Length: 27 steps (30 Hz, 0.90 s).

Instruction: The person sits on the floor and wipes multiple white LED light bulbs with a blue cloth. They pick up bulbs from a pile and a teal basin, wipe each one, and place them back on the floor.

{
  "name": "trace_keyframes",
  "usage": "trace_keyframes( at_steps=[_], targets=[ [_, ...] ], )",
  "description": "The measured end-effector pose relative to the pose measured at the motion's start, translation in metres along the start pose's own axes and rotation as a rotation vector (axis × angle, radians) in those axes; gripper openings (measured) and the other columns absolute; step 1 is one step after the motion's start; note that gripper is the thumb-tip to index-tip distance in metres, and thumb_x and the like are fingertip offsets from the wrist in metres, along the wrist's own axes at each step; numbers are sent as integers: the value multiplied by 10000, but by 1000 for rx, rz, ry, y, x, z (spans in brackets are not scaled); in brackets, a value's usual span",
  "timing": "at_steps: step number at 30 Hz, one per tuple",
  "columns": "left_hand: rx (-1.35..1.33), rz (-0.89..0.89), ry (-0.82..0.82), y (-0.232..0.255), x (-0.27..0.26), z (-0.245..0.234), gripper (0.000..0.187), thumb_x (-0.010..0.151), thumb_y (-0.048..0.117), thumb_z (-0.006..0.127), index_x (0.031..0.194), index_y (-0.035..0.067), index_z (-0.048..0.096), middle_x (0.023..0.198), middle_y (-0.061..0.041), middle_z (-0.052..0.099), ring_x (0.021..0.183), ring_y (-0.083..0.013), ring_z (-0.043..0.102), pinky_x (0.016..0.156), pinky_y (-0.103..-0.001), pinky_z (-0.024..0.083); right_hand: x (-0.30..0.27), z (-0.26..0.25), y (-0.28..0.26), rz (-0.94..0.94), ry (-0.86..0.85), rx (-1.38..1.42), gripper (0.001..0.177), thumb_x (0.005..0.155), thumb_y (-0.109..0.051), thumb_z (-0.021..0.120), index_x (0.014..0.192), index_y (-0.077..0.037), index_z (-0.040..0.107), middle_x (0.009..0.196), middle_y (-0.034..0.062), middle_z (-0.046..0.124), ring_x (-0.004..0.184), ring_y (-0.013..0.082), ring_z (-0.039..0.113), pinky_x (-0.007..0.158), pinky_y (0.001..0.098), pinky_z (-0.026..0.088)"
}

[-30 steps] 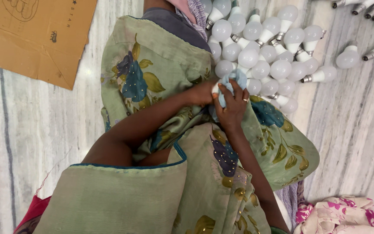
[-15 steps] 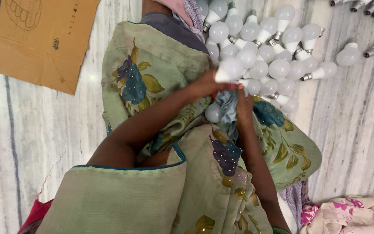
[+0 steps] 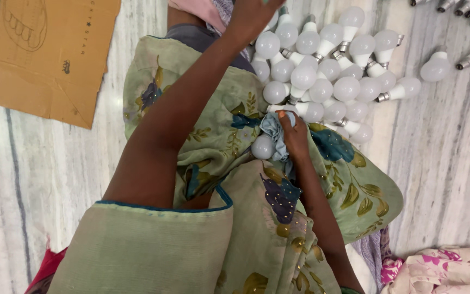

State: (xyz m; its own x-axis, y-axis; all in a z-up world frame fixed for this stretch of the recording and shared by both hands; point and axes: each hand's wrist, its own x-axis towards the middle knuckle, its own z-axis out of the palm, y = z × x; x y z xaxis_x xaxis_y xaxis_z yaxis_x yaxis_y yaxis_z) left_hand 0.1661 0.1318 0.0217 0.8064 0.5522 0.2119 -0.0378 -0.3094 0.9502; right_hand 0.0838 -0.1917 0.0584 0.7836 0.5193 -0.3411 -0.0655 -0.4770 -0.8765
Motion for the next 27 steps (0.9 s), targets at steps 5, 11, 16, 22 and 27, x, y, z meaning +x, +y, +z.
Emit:
trace_keyframes(
  at_steps=[5,11,16,22,27],
  targets=[
    [427,120,-94,-57,-31,12,191,999,235,681,1084,71,732,1090,-135,743,1064,-357,690,915,-474,539,5,0,-2,-14,-17,-15,392,1034,-373,610,1130,-11,727,981,23,708,913,109,594,862,287,483],
    [805,175,-79,-129,-1,7,563,890,314,762,1300,-40,608,1274,-251,624,1212,-427,600,1014,-494,487,13,1,-9,15,-12,-30,353,1010,-336,621,1123,-18,727,965,22,716,905,110,612,848,279,491],
    [641,-210,-145,-158,12,10,940,882,529,773,1430,-127,382,1426,-323,490,1300,-423,506,1051,-470,457,14,2,-10,42,-29,-11,347,1013,-337,624,1129,-26,727,937,29,692,889,110,589,838,276,487],
    [770,-275,-379,-103,7,20,837,905,476,722,1567,150,327,1544,-209,391,1362,-456,416,1050,-661,351,20,1,-12,38,-42,-14,359,1008,-348,625,1131,-27,726,944,32,701,892,116,599,832,280,488],
    [615,-89,-334,-34,-30,22,839,894,426,782,1572,173,360,1530,-122,495,1370,-367,509,1101,-667,356,21,3,-10,37,-16,-25,364,998,-352,637,1129,-25,731,954,37,707,900,123,605,837,282,489]
  ],
)
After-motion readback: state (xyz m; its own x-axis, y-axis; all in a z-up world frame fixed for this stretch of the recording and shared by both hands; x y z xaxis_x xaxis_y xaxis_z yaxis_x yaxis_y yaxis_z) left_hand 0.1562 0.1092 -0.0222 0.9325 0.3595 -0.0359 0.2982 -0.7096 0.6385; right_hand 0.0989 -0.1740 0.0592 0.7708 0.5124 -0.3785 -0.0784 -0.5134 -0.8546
